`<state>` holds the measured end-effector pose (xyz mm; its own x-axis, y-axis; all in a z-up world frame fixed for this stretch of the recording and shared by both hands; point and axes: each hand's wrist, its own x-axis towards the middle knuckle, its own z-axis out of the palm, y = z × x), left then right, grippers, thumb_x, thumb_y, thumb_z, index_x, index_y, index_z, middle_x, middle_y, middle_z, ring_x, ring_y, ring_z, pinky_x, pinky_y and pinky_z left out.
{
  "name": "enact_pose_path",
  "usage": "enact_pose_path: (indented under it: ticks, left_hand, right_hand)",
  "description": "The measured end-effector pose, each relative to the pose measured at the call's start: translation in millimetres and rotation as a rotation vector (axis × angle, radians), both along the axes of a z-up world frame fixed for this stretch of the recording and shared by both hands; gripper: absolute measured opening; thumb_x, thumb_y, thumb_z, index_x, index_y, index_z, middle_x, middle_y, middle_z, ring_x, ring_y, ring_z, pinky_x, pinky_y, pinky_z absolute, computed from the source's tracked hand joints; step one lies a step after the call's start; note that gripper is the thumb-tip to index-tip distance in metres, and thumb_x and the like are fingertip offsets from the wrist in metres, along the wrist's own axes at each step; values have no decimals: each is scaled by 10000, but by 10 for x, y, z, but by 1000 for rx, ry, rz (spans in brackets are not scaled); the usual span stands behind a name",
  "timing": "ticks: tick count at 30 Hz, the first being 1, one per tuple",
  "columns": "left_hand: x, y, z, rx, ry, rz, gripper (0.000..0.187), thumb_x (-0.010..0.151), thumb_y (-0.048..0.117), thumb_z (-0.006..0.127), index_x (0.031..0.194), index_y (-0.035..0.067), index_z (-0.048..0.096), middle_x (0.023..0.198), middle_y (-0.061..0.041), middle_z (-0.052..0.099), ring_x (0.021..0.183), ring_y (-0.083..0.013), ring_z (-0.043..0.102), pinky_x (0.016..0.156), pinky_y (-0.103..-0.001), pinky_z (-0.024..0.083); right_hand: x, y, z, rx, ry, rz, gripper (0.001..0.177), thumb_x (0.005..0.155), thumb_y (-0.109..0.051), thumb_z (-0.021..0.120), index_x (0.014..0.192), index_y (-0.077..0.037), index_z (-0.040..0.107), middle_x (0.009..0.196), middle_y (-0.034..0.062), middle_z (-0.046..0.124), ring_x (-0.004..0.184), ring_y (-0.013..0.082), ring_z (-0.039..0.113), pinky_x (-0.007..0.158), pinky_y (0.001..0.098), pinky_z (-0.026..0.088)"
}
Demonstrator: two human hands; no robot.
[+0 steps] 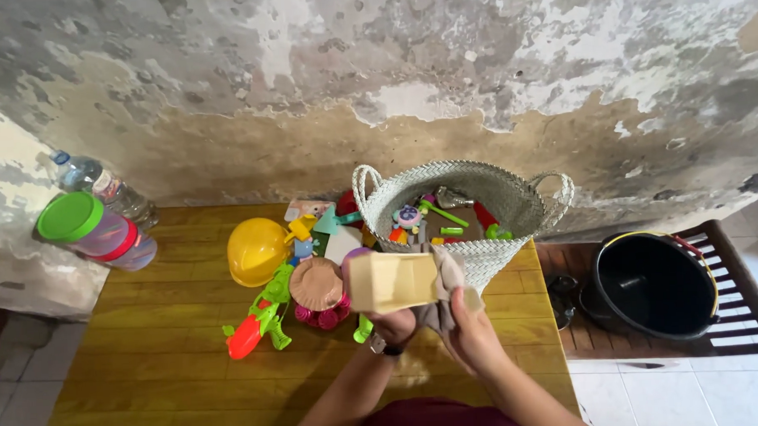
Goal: The person wipes various plastic toys and a smartphone with a cloth, taking each item from a basket, cleaning it, and placing it on the table. The items include a water gun, toy shovel, toy phone, and other small plastic objects.
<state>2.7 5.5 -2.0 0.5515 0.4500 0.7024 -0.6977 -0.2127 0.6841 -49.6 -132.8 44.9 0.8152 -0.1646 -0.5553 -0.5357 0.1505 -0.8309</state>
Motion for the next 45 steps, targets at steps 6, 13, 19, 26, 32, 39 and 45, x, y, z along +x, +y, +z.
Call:
enact_pose_path:
  ticks: [6,13,19,26,32,39,45]
  left_hand:
    - [185,109,-430,432,-175,-25,605,1030,397,509,1506,75,318,1487,-163,510,1398,-319,495,1187,-515,376]
    - [-19,282,-57,348,375,-173,276,955,223,513,1025,125,761,791,-40,716,719,-222,700,699,-332,555]
    - [-284,-240,787,-895,1032,-1032,690,1013,592,445,1277,-11,652,1162,-201,712,824,-253,725,712,-300,595]
    - [-86,-135,669,-1241,1137,-1176,488,1092,392,476,1198,-55,640,1032,-180,735,764,-231,719,742,-305,577]
    - [-196,-242,543,-409,1155,-881,315,1028,310,613,1068,37,765,988,-184,754,953,-230,745,829,-301,572]
    - [-278,-254,717,-1052,1093,-1028,413,1067,248,522,1334,-56,603,1174,-288,658,1034,-396,697,921,-499,576]
    - [-49,-192,288,-933,991,-916,266,1040,180,569,1157,-28,686,1080,-275,715,936,-378,725,843,-504,601]
  right_hand:
    - [271,-114,344,596,-413,-4,583,788,26,717,1330,-39,512,1192,228,600,1082,339,607,893,430,589]
    - [721,-654,-321,-750,-1045,-445,121,877,-66,816,907,-10,714,771,176,667,760,283,653,760,377,524]
    - [602,-360,-475,-965,-1662,-324,157,919,-221,730,875,-75,769,926,187,693,845,368,655,808,405,550]
    - [85,-292,-999,-621,-1608,131,544,1012,-495,483,1207,-86,784,1384,245,621,1274,456,565,1119,510,397]
    - [237,-5,-174,-326,-1722,-200,454,986,-201,619,1252,167,609,1375,309,592,1284,422,571,1042,519,516]
    - [799,-469,-264,-198,-1305,-412,415,963,98,574,1348,28,436,1249,160,619,1126,141,534,1121,383,420]
    - [330,-155,106,-482,-1297,251,539,861,-91,643,1385,21,590,1492,352,457,1404,561,346,1144,662,262]
